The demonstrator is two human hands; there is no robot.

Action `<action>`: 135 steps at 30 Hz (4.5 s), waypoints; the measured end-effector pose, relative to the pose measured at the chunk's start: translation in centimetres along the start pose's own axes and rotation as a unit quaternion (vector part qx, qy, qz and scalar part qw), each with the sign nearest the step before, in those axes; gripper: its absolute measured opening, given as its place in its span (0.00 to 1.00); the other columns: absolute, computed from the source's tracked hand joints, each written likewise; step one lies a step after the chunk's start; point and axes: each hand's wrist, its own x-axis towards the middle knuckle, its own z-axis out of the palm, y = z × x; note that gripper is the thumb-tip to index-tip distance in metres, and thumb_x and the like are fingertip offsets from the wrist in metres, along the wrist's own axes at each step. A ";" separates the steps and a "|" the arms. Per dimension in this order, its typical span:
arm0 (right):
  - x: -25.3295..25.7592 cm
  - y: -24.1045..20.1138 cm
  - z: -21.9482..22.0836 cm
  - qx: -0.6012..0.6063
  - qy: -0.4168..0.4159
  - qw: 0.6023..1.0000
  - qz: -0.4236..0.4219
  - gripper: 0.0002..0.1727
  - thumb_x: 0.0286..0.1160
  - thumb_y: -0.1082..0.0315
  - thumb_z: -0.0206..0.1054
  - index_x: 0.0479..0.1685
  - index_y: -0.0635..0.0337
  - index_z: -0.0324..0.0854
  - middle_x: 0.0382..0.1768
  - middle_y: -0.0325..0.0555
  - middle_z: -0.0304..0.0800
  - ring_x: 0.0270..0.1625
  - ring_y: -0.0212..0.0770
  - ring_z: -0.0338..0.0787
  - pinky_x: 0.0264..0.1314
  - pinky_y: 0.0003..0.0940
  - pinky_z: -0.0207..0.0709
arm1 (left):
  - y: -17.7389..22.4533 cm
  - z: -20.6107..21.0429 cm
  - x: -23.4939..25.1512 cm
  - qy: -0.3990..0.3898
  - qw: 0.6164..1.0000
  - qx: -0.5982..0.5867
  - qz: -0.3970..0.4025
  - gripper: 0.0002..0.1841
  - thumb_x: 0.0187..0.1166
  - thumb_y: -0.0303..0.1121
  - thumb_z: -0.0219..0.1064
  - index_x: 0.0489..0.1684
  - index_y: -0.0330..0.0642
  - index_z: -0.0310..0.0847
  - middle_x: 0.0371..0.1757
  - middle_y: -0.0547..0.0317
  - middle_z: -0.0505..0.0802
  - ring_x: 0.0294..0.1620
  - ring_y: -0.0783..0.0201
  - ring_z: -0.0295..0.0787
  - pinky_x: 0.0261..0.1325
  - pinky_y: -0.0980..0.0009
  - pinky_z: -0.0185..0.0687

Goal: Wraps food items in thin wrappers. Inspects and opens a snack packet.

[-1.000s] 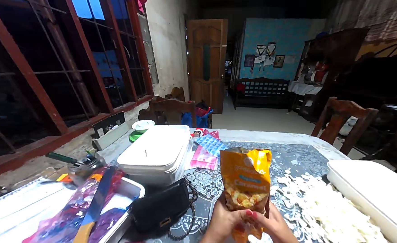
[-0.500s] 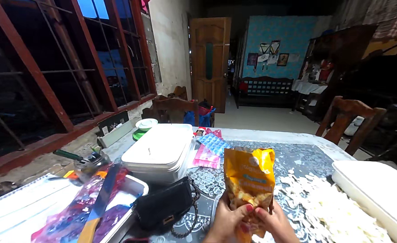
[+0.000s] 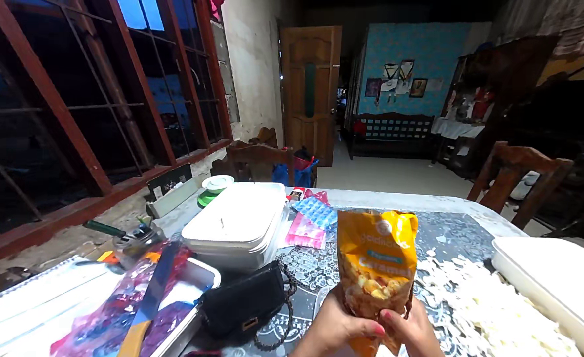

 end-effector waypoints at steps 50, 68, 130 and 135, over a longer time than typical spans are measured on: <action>0.2 -1.0 -0.9 0.007 -0.101 0.989 0.105 0.45 0.53 0.46 0.83 0.66 0.67 0.69 0.49 0.27 0.91 0.52 0.18 0.89 0.60 0.21 0.84 | -0.3 0.3 -0.5 0.125 0.986 0.042 0.098 0.31 0.58 0.20 0.76 0.65 0.23 0.72 0.49 0.63 0.94 0.49 0.78 0.92 0.58 0.77 0.89; -1.0 -1.4 1.4 -0.093 -0.076 0.992 0.029 0.49 0.55 0.52 0.84 0.74 0.75 0.67 0.55 0.42 0.91 0.55 0.21 0.90 0.63 0.21 0.84 | 0.1 1.7 -0.3 0.269 0.955 0.062 0.111 0.18 0.61 0.26 0.79 0.48 0.29 0.83 0.33 0.63 0.94 0.33 0.76 0.93 0.41 0.77 0.92; 2.1 0.1 -1.4 -0.042 0.060 0.997 0.009 0.30 0.62 0.72 0.74 0.69 0.71 0.74 0.52 0.41 0.93 0.54 0.27 0.92 0.60 0.26 0.88 | -4.1 1.1 0.0 0.032 0.982 0.179 -0.053 0.36 0.53 0.27 0.87 0.65 0.27 0.77 0.51 0.51 0.95 0.53 0.69 0.93 0.66 0.69 0.87; 3.0 -1.0 -3.5 -0.081 -0.085 0.985 0.122 0.65 0.42 0.56 0.86 0.87 0.67 0.48 0.70 0.47 0.80 0.68 0.30 0.85 0.70 0.28 0.82 | -3.3 0.4 0.1 0.102 0.990 0.088 -0.041 0.36 0.51 0.20 0.85 0.65 0.24 0.74 0.50 0.52 0.94 0.51 0.69 0.93 0.61 0.70 0.89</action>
